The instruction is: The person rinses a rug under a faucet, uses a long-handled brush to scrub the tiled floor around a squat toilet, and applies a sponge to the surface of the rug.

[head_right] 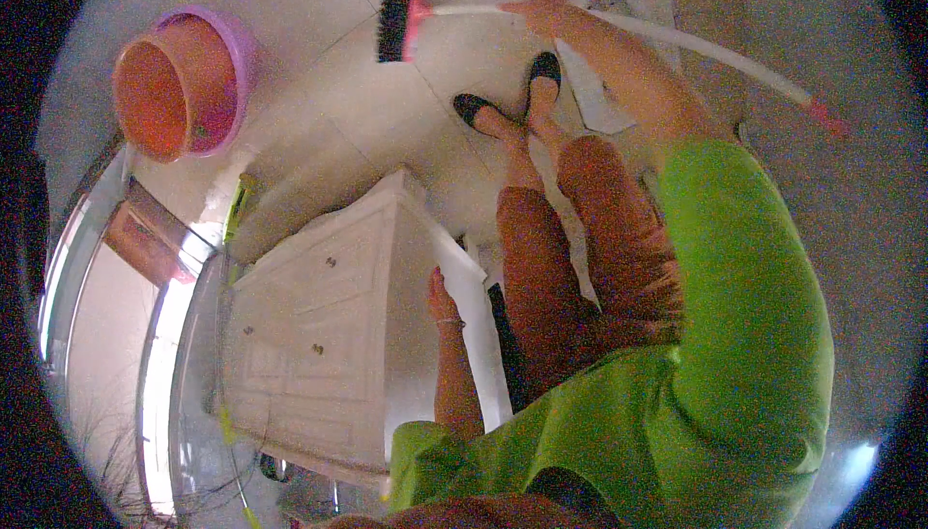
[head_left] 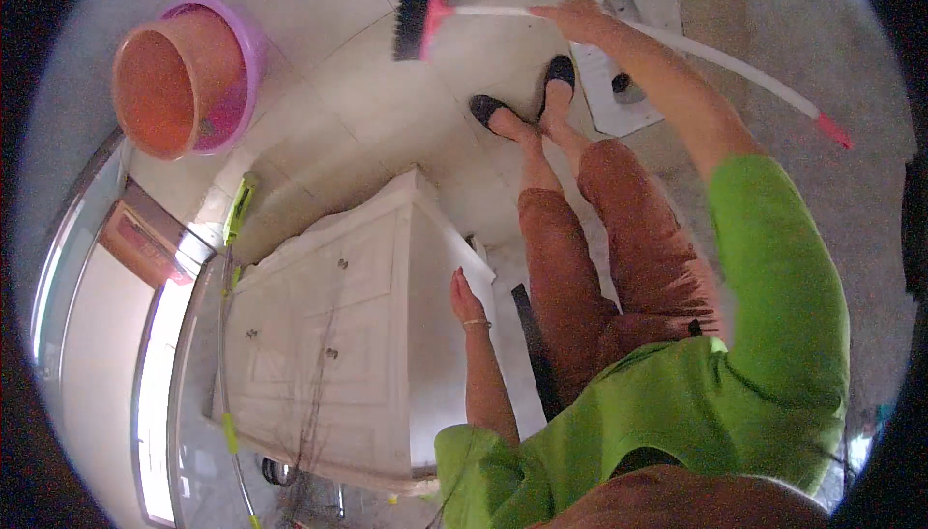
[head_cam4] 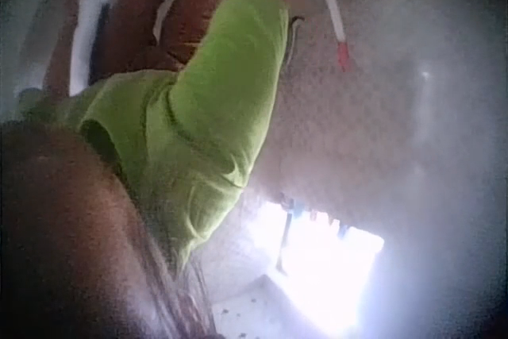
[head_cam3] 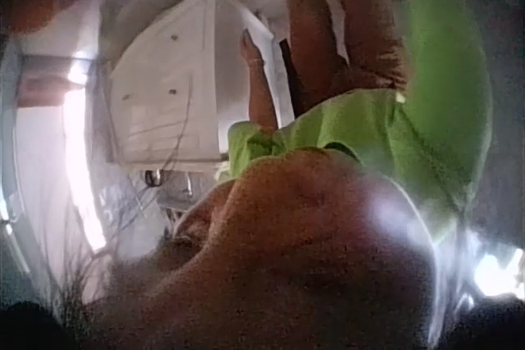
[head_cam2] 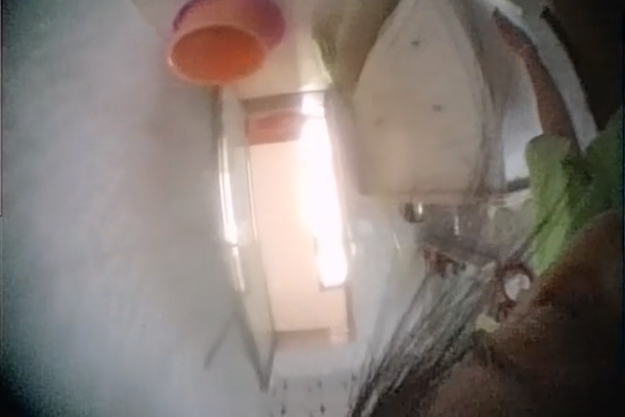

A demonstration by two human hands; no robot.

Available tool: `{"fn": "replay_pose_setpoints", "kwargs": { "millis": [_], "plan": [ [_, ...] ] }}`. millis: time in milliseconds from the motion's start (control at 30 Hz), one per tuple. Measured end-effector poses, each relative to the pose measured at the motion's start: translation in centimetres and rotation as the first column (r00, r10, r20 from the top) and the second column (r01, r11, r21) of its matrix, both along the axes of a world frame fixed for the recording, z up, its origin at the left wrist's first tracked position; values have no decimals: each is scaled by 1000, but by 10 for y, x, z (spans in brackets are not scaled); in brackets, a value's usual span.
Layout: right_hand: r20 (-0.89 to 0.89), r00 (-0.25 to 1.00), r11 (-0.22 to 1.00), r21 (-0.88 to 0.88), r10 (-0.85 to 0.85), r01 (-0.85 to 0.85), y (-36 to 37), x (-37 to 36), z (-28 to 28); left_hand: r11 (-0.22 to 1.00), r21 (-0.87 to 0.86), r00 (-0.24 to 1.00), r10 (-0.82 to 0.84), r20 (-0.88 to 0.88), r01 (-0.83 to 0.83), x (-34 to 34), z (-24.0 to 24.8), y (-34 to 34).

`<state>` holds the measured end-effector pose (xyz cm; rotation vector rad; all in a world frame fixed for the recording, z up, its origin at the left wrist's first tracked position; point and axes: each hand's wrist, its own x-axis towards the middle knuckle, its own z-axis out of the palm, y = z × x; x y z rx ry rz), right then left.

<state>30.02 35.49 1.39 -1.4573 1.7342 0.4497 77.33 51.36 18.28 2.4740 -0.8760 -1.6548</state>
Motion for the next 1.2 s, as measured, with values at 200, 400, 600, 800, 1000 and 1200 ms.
{"fn": "replay_pose_setpoints", "kwargs": {
  "millis": [200,400,600,800,1000,1200],
  "plan": [
    [-225,974,981,183,-26,68,121,-74,79,981,132,988,-150,33,145,-4,4,-15],
    [-317,937,942,333,150,-39,183,-115,132,986,-72,988,-153,-7,153,19,-18,-3],
    [-293,956,917,387,29,90,165,-105,194,978,29,977,-208,48,207,18,1,4],
    [-68,997,998,-51,-45,41,71,-63,112,980,65,962,-196,190,187,23,15,27],
    [-94,959,933,-274,-268,234,13,-37,10,905,52,870,-421,257,423,-5,44,1],
    [-96,918,922,-69,-386,380,138,-93,39,978,165,936,-175,305,130,18,38,-5]
  ]
}}
